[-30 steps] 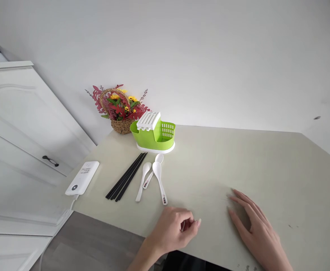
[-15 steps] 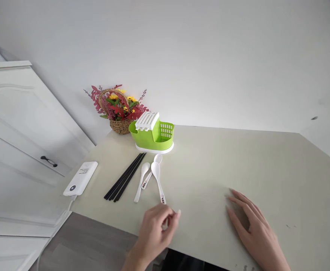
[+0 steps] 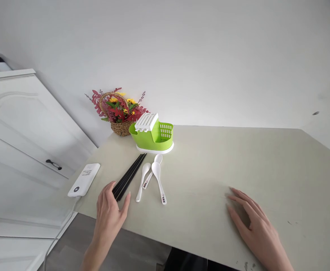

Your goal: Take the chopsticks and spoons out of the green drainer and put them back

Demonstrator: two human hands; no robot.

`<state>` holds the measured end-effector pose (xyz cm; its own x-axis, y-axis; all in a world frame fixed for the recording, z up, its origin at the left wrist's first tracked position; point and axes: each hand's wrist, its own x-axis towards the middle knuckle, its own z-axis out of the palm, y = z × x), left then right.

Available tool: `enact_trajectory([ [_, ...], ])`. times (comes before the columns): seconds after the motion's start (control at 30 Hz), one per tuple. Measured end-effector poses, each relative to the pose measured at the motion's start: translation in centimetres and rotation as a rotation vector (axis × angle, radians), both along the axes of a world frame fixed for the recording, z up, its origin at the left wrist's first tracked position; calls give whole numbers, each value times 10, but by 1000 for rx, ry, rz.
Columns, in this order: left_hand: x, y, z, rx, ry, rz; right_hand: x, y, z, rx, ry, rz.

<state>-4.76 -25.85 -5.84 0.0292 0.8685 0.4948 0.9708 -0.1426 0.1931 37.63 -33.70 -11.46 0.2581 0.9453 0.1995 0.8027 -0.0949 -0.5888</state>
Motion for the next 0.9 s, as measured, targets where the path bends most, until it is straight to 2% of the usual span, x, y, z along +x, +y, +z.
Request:
enact_trajectory([
  [0.27,-10,-5,-4,-76,-106,71,-4,-1,3,3,24,-14],
  [0.47,-14,-5,-7,-239,-276,167,-5,-1,4,-3,41,-16],
  [0.57,-14,-4,-5,-270,-324,189,-4,-1,3,4,37,-20],
  [0.73,-13,2,-5,-284,-337,165,3,-1,-5,-18,15,6],
  [0.9,-10,9,-9,-204,-275,93,7,-1,-9,-11,-12,21],
])
